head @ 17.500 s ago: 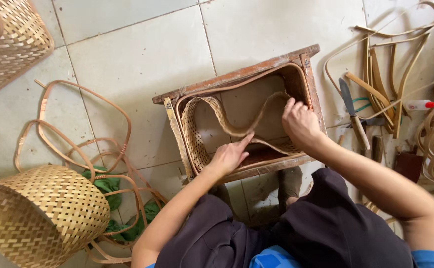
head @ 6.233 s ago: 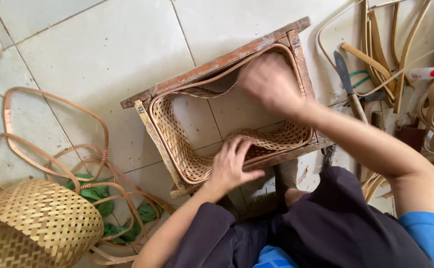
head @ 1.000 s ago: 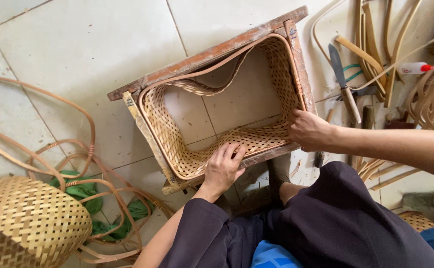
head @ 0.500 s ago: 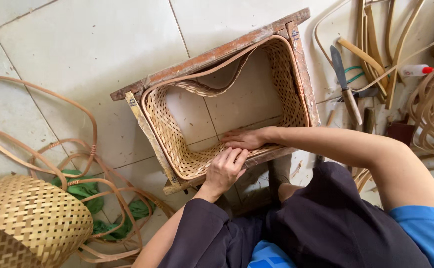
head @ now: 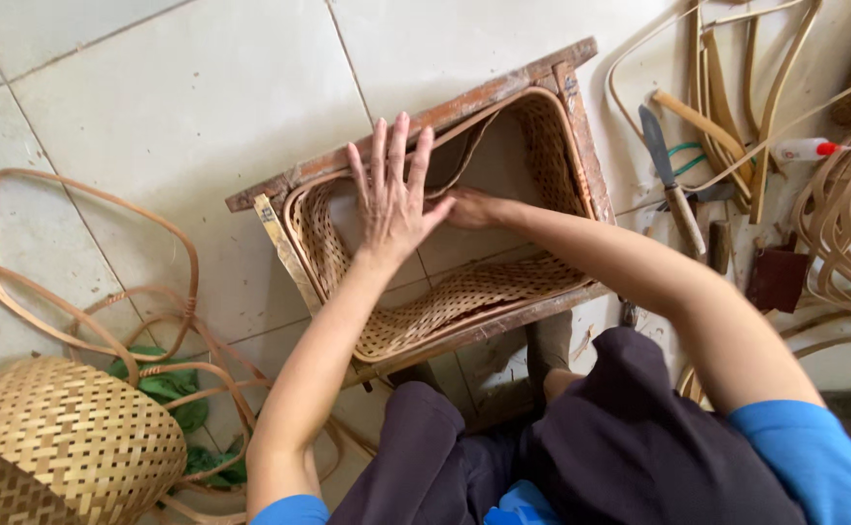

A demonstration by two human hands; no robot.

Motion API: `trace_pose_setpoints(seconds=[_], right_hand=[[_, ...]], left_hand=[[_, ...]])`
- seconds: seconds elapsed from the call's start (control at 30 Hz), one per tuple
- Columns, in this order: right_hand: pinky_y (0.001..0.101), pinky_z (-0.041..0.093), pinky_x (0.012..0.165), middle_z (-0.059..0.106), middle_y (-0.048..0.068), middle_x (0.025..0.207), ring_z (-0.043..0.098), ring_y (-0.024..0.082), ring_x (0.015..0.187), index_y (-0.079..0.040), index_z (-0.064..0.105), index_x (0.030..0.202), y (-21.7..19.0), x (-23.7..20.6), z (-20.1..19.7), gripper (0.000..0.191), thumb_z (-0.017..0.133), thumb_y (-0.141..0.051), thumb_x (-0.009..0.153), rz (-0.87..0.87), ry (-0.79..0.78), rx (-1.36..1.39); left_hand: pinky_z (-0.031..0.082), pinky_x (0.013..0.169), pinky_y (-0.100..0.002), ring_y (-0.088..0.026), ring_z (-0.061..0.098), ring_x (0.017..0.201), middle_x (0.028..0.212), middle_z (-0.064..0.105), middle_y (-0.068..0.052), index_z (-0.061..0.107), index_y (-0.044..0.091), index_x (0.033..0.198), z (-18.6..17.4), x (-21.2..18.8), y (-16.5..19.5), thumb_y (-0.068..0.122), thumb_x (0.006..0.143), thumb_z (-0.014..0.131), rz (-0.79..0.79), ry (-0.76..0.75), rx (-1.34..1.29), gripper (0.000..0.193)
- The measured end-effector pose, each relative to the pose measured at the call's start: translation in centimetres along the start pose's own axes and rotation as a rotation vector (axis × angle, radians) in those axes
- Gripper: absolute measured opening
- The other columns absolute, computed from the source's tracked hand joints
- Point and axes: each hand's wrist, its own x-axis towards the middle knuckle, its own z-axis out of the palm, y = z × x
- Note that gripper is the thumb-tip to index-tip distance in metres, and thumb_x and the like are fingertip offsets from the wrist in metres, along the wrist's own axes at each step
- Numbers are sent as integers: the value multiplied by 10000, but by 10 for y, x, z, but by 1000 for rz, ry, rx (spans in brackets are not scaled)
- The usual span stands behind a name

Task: The person shapes a woven basket body inside a wooden mold, repeatedly pressing and tapping the rim to conform it. They then insert and secure bamboo strips along the basket's edge using a hammer and a small wooden block.

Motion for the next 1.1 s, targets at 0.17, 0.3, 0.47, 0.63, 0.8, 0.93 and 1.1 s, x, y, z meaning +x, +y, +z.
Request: trace_pose_setpoints(seconds=[0.17,0.3,0.47,0.63,0.8,0.93,1.1], right_hand=[[549,366,1110,379,312,1526,388,420,1375,-39,345,1520,-8,11,-15,553,362,-311,1039,-106,104,-6],[533,399,1118,473,251,1483,478,352,1342,-37,426,1462,10,-4,-19,486,397,-306,1058,-239,-16,-420],[458,592,806,689,193,1154,716,313,909,-37,617,1282,15,-54,-28,465,458,-385,1017,-238,-9,-494],[394,616,628,744,145,858,715,239,683,-37,679,1097,18,-134,-26,667,509,-665,951,-116,-180,-783],[361,578,828,724,158,885,694,248,806,1,585,1167,66,-178,20,655,487,-551,828,-314,-12,-1342],[323,534,803,688,98,805,643,207,753,21,537,1213,101,-173,41,379,476,-239,943,-363,188,-1410],[323,439,518,592,9,658,485,127,523,-44,642,969,82,-171,36,260,440,-184,1053,-45,-341,-1267]], left_hand=[[124,1246,-723,-376,172,1559,1699,110,-126,143,280,1650,4,21,-10,596,716,886,63,17,85,1235],[304,1176,-684,-392,381,1432,1538,370,-175,397,149,1449,-14,-2,26,455,865,802,203,115,-68,773],[576,922,-450,-320,675,1062,1179,659,-128,623,66,1222,-36,-69,48,309,863,765,177,-641,-455,456],[611,840,-446,-341,721,995,1246,690,-171,656,58,1239,-4,-87,65,42,893,625,-31,-606,-436,348],[631,800,-416,-343,744,950,1188,705,-197,651,28,1260,7,-102,75,-37,899,540,-106,-489,-385,383],[626,775,-414,-352,744,929,1190,710,-201,643,19,1235,4,-107,72,-23,895,564,-86,-426,-353,352],[627,834,-419,-324,736,980,1201,697,-165,630,57,1288,-3,-98,71,126,947,591,-58,-639,-322,350]])
